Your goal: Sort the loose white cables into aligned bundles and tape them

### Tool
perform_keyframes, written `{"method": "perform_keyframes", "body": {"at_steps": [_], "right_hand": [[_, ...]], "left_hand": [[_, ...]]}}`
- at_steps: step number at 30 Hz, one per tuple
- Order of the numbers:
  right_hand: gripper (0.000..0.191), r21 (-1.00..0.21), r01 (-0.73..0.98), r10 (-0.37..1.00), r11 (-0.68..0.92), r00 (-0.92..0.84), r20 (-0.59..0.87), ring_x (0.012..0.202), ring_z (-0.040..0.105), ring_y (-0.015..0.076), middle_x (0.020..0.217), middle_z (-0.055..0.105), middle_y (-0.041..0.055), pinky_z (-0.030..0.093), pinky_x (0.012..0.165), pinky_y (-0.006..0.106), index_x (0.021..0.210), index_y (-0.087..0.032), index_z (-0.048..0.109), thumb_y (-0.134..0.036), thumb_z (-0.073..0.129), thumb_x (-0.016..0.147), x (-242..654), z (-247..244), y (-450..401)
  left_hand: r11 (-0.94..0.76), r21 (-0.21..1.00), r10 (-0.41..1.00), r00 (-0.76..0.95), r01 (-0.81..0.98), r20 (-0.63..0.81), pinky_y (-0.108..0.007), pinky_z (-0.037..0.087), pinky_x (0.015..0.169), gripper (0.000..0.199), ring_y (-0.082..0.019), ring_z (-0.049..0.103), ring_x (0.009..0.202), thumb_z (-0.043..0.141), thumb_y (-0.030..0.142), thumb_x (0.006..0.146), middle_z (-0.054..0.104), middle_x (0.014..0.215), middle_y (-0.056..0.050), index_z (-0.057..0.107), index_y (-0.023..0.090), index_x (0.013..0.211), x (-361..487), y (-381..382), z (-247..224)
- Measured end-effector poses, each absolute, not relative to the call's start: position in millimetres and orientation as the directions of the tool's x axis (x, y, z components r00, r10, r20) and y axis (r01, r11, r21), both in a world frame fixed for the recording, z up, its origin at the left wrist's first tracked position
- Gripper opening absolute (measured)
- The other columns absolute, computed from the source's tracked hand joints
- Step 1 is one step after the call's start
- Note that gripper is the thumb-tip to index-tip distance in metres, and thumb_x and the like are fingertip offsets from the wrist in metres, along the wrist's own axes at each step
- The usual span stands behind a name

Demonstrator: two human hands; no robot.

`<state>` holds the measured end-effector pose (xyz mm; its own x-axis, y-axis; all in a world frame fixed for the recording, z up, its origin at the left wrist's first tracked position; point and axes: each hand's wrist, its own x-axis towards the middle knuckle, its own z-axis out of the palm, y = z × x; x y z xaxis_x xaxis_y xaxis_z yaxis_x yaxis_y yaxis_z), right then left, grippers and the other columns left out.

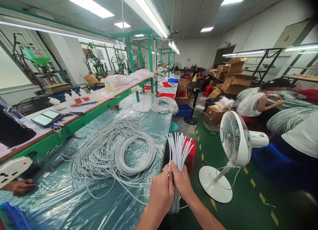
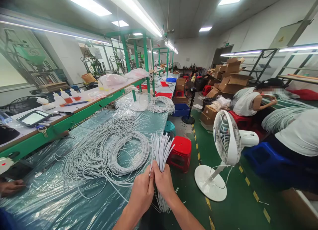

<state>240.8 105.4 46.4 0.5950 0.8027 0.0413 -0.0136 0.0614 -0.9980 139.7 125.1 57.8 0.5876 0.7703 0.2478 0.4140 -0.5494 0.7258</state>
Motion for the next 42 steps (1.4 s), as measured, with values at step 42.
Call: {"method": "perform_keyframes", "body": {"at_steps": [42], "right_hand": [[0.039,-0.911,-0.405,0.964,0.075,0.264,-0.038,0.034,0.02,0.0051,0.039,0.027,-0.0122,0.022,0.035,0.02,0.079,-0.013,0.063,-0.051,0.074,0.077,257.0,58.2,106.5]], "left_hand": [[-0.274,0.932,0.676,0.737,0.237,0.011,-0.029,0.042,0.067,0.049,-0.016,0.053,0.069,0.028,0.048,0.1,0.063,0.076,-0.003,0.064,0.017,0.091,105.1,133.9,67.5]]}}
